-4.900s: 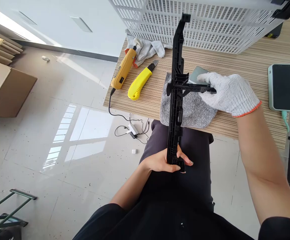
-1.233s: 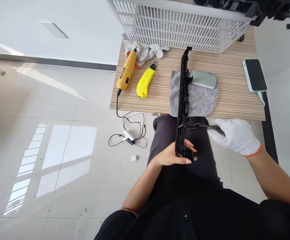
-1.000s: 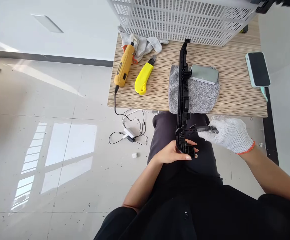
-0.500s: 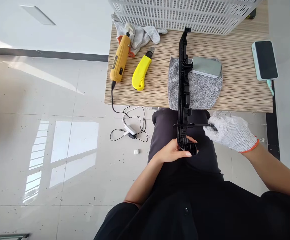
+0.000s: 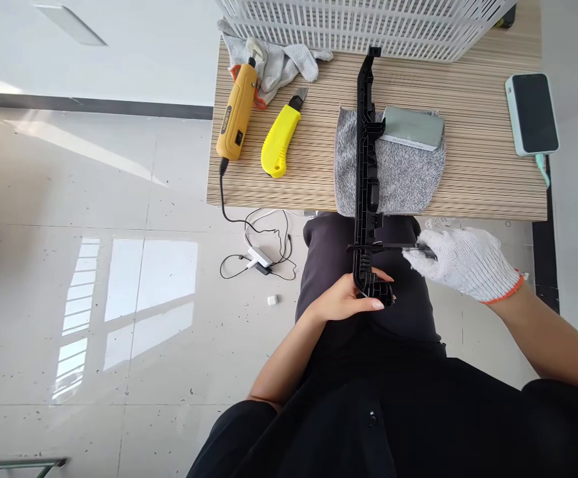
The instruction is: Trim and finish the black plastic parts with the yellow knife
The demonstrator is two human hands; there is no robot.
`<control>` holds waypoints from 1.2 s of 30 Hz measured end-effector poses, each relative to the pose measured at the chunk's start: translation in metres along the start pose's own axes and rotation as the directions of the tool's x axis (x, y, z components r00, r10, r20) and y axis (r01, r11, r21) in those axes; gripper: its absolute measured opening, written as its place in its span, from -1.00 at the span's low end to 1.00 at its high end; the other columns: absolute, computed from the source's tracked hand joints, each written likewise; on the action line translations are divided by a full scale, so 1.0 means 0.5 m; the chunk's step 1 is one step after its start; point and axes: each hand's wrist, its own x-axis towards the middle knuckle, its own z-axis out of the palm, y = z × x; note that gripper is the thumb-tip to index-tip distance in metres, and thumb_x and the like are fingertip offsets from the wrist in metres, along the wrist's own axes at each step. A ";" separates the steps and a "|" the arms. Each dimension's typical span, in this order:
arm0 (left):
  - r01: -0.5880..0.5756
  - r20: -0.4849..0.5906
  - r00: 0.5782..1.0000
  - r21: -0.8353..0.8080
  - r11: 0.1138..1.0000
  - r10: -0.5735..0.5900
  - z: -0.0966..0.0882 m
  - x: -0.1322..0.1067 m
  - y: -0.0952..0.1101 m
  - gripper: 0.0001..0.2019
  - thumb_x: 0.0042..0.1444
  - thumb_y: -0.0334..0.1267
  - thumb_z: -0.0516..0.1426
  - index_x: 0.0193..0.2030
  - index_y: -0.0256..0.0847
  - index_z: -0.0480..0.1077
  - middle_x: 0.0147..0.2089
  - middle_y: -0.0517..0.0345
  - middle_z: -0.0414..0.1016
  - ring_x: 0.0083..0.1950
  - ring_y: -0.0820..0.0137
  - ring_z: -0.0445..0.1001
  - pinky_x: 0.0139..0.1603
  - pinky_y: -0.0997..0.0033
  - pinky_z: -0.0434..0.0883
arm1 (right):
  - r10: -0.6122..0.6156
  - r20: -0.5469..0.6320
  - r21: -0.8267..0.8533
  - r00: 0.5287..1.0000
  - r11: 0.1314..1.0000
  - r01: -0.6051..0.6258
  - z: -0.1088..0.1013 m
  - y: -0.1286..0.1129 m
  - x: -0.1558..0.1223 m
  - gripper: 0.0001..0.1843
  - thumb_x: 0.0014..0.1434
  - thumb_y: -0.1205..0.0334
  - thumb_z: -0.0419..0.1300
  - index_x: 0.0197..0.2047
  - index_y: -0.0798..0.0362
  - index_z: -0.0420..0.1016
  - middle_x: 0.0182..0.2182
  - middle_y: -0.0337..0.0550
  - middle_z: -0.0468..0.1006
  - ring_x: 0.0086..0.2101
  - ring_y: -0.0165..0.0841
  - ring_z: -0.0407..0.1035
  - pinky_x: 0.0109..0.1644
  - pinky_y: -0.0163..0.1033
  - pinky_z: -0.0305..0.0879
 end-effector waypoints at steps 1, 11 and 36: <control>0.003 -0.004 1.000 0.002 1.000 -0.003 0.000 0.000 0.001 -0.39 0.12 0.07 0.44 0.21 -0.20 0.49 -0.04 -0.09 0.71 0.06 0.16 0.70 0.13 0.20 0.56 | -0.008 -0.011 -0.007 1.000 1.000 0.008 0.003 0.001 0.000 -0.40 0.44 -0.15 -0.02 -0.34 0.07 0.66 -0.56 0.07 0.53 -0.46 -0.13 0.42 -0.44 -0.17 -0.12; -0.021 0.020 1.000 0.008 1.000 0.021 -0.003 0.001 -0.003 -0.41 0.16 0.02 0.43 0.23 -0.21 0.48 -0.04 -0.09 0.72 0.07 0.17 0.69 0.13 0.19 0.55 | -0.033 -0.167 -0.010 0.985 0.999 0.032 0.023 0.007 0.003 -0.36 0.30 -0.35 0.07 -0.51 0.00 0.53 -0.70 -0.15 0.30 -0.61 -0.30 0.18 -0.48 -0.19 -0.20; -0.102 -0.099 0.992 -0.247 0.964 0.079 0.011 0.012 0.011 -0.59 0.24 0.01 0.37 -0.01 -0.20 0.38 -0.04 -0.02 0.68 -0.08 0.29 0.72 -0.03 0.29 0.63 | 0.157 -0.227 0.002 0.961 0.987 -0.161 -0.045 0.017 0.057 -0.33 0.22 -0.34 0.00 -0.61 0.04 0.41 -0.73 -0.18 0.13 -0.58 -0.41 -0.04 -0.41 -0.19 -0.18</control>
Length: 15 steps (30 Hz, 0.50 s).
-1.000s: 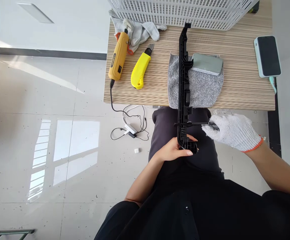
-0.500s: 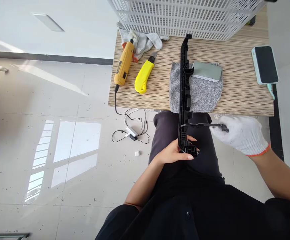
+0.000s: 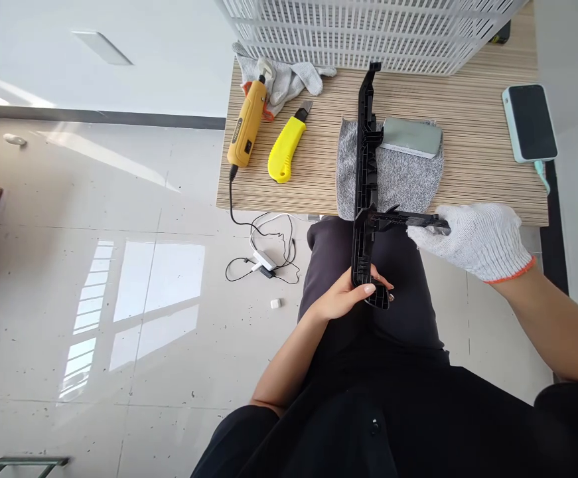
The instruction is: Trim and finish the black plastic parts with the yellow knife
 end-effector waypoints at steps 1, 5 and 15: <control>0.000 -0.002 1.000 0.003 1.000 0.000 0.000 0.000 0.000 -0.59 0.24 0.02 0.37 -0.01 -0.20 0.38 -0.04 -0.02 0.68 -0.08 0.30 0.72 -0.04 0.30 0.63 | 0.002 -0.003 -0.005 1.000 1.000 -0.002 0.002 0.001 0.001 -0.38 0.23 -0.27 0.02 -0.61 0.05 0.41 -0.74 -0.17 0.13 -0.59 -0.41 -0.02 -0.41 -0.19 -0.17; 0.012 -0.006 1.000 0.006 1.000 -0.012 -0.001 0.000 0.001 -0.57 0.23 0.03 0.38 -0.01 -0.20 0.38 -0.04 -0.04 0.67 -0.08 0.29 0.72 -0.04 0.28 0.63 | -0.008 -0.015 -0.018 1.000 1.000 0.008 0.016 0.007 0.002 -0.50 0.24 -0.09 0.06 -0.57 0.07 0.47 -0.73 -0.14 0.17 -0.56 -0.35 0.12 -0.38 -0.19 -0.13; 0.000 0.003 1.000 0.038 0.999 0.000 -0.002 0.000 -0.001 -0.58 0.25 0.05 0.36 -0.02 -0.21 0.39 -0.04 -0.04 0.67 -0.08 0.28 0.70 -0.02 0.26 0.62 | -0.093 0.045 -0.047 0.995 0.994 0.095 0.020 -0.009 0.023 -0.58 0.24 -0.06 0.03 -0.47 0.03 0.48 -0.68 -0.10 0.24 -0.53 -0.28 0.18 -0.35 -0.18 -0.15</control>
